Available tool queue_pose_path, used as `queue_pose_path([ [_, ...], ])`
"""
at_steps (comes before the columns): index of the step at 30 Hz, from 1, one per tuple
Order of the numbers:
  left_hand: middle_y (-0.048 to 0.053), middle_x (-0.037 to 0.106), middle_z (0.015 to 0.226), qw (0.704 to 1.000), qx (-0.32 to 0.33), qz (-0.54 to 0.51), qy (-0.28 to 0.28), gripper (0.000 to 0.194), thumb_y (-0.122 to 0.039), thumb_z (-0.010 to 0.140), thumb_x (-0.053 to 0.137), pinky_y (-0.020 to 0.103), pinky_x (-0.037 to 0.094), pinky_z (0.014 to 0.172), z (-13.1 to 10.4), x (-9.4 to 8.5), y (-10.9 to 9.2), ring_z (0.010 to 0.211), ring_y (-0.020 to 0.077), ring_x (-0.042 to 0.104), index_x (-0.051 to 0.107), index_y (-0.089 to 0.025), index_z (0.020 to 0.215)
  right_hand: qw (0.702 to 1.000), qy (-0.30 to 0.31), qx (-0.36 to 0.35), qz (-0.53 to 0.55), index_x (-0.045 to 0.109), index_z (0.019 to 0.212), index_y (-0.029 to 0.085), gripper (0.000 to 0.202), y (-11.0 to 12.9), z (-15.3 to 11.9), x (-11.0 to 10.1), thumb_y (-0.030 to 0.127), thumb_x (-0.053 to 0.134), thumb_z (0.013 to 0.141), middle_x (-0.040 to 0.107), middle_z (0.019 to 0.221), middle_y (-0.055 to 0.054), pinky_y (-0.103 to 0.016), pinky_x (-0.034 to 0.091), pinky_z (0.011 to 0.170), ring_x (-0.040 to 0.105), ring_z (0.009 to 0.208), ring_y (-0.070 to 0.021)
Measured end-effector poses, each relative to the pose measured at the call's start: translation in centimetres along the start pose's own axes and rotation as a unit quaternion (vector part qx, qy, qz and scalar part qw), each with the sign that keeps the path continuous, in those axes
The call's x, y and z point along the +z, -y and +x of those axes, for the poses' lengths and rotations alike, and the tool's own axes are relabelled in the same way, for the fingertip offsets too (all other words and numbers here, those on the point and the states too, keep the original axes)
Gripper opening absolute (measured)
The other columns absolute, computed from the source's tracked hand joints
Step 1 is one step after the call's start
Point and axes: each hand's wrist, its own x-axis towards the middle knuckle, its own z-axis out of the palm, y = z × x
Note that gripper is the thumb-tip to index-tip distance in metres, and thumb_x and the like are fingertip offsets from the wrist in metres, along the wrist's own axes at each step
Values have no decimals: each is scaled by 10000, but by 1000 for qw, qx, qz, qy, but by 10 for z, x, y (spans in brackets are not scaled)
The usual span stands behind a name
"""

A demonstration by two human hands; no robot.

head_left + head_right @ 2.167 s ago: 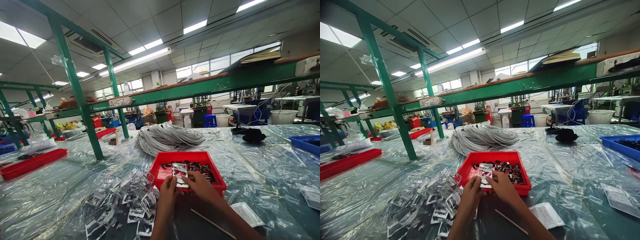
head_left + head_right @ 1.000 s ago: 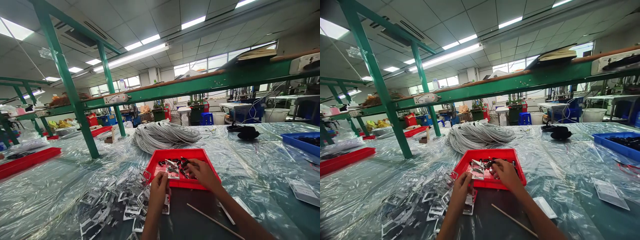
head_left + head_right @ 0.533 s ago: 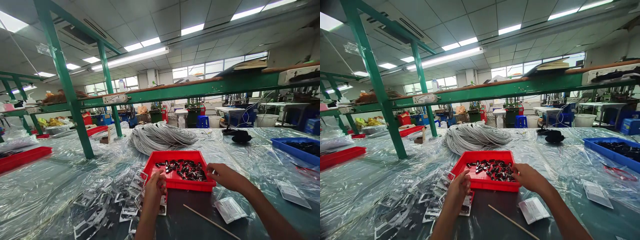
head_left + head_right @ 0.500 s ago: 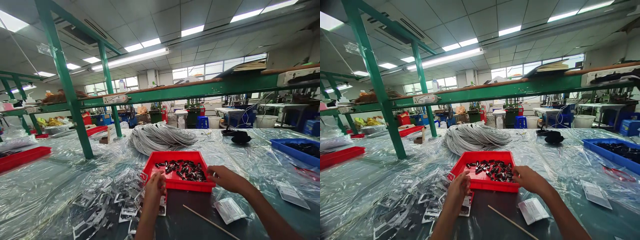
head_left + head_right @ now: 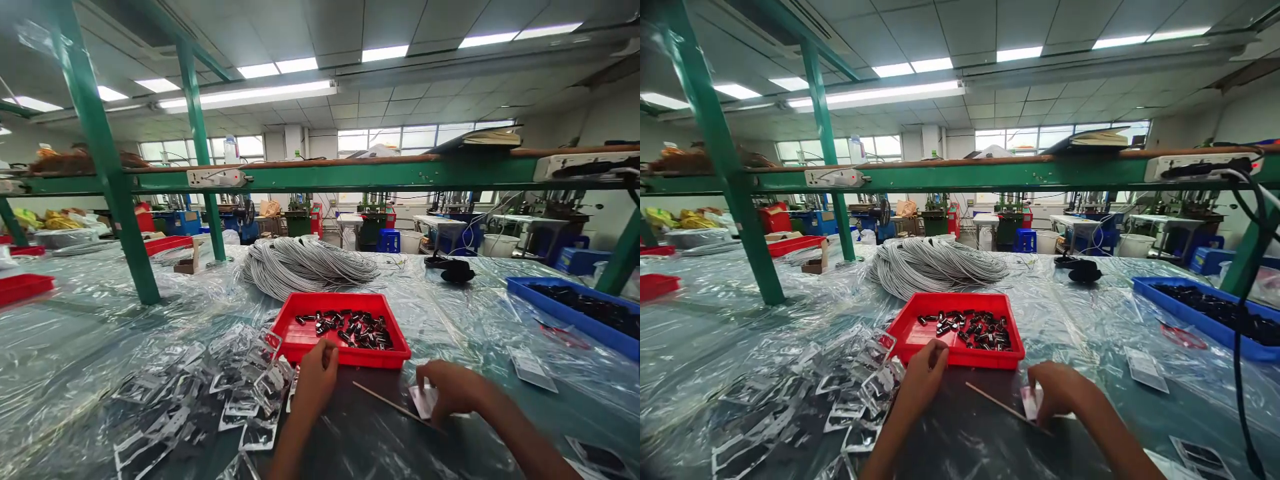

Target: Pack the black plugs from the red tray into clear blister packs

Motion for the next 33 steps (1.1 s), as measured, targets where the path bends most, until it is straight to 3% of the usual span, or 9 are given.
queue_pose_path([
  [7,23,630,677,998,14,61,16,224,-396,868,482,280,351,616,3,-4,-5,625,196,573,578,-213,781,970,38,-217,107,632,1241,306,622,63,-14,-6,353,822,650,635,1164,-46,-324,454,813,601,1032,-296],
  [11,65,660,768,994,-10,106,17,268,-430,862,486,313,400,669,-23,-18,-15,692,219,598,611,-200,806,994,-27,-97,-35,663,1144,146,396,64,-1,12,143,695,750,627,1150,-161,-383,461,842,603,1047,-346],
  [14,142,649,1102,970,-51,224,76,392,-480,787,592,382,435,876,-69,-25,-22,1023,298,595,662,-178,1028,995,-19,-37,-91,677,1046,89,332,49,12,25,-11,540,761,632,1120,-216,-379,459,795,625,1018,-347],
  [19,170,486,1410,888,-144,400,176,645,-285,695,669,493,320,1077,-132,-19,-18,1312,394,407,571,-197,1326,996,37,-77,-39,665,797,104,163,43,18,31,15,614,670,660,870,-163,-315,409,629,648,825,-322],
  [24,97,513,1388,914,-129,336,184,624,-270,715,674,412,331,1090,-133,-5,-19,1282,313,450,564,-252,1328,977,30,-172,121,558,801,180,84,66,10,18,174,478,822,551,737,-18,-258,351,578,525,654,-160],
  [26,105,500,1409,925,-145,296,186,762,-292,664,723,416,301,1118,-131,2,-21,1317,317,415,495,-214,1387,909,38,-212,357,541,876,200,168,85,9,24,247,380,880,457,677,25,-232,318,525,415,557,-120],
  [28,133,504,1404,933,-168,274,161,900,-290,630,741,419,288,1128,-132,9,-20,1328,321,403,392,-151,1448,738,37,-217,637,546,828,197,203,107,10,41,374,452,857,323,602,59,-222,236,466,276,489,-102],
  [30,142,532,1369,942,-177,253,128,939,-274,613,738,405,324,1101,-134,14,-16,1287,312,448,352,-124,1456,588,8,-190,786,497,637,189,330,129,11,66,466,567,801,234,539,79,-231,179,443,192,462,-88],
  [33,152,559,1326,957,-164,216,99,901,-270,597,725,399,385,1042,-136,16,-8,1225,310,506,374,-116,1412,505,-6,-154,849,392,469,200,480,152,12,98,481,655,756,230,444,80,-252,168,423,171,417,-78],
])
